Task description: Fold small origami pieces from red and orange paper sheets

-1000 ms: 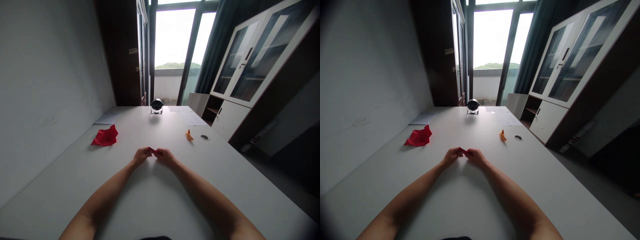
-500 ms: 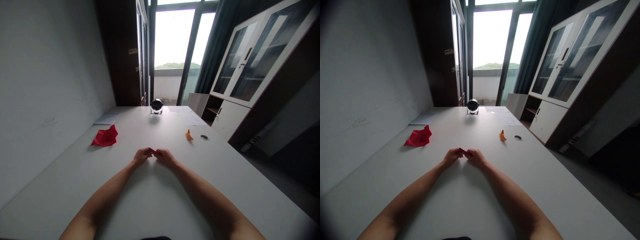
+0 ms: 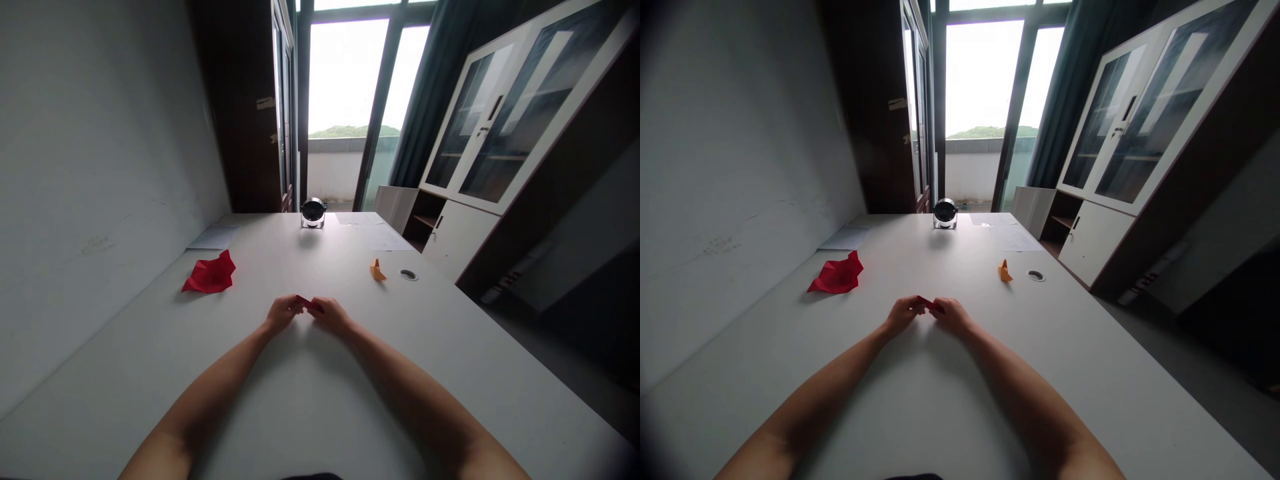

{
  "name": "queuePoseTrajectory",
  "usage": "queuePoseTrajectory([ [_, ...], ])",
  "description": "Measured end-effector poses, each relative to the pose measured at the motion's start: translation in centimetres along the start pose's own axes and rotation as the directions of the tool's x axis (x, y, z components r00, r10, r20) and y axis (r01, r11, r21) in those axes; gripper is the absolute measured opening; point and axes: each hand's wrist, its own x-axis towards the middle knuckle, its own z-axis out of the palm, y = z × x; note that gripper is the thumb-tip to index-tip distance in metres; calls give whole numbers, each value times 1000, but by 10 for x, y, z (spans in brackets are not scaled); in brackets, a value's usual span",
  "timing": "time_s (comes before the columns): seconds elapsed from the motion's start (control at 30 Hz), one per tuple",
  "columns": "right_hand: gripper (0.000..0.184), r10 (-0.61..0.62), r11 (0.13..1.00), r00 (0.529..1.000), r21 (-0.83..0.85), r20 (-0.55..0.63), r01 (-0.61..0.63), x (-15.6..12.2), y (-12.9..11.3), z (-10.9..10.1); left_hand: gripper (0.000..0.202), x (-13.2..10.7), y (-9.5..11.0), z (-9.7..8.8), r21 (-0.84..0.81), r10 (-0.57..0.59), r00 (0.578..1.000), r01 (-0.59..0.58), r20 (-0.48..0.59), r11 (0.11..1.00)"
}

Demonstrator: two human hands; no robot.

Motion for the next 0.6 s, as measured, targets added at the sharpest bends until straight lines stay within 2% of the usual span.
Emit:
queuePoseTrajectory([
  [0.4,17,-19,996,1000,92,23,17,-1,-5,-4,28,3,-4,-4,-55,-11,997,7,-81,998],
  [0.6,18,-19,996,1000,83,20,18,0,-2,-3,31,3,-5,-5,-55,-17,995,12,-99,998],
])
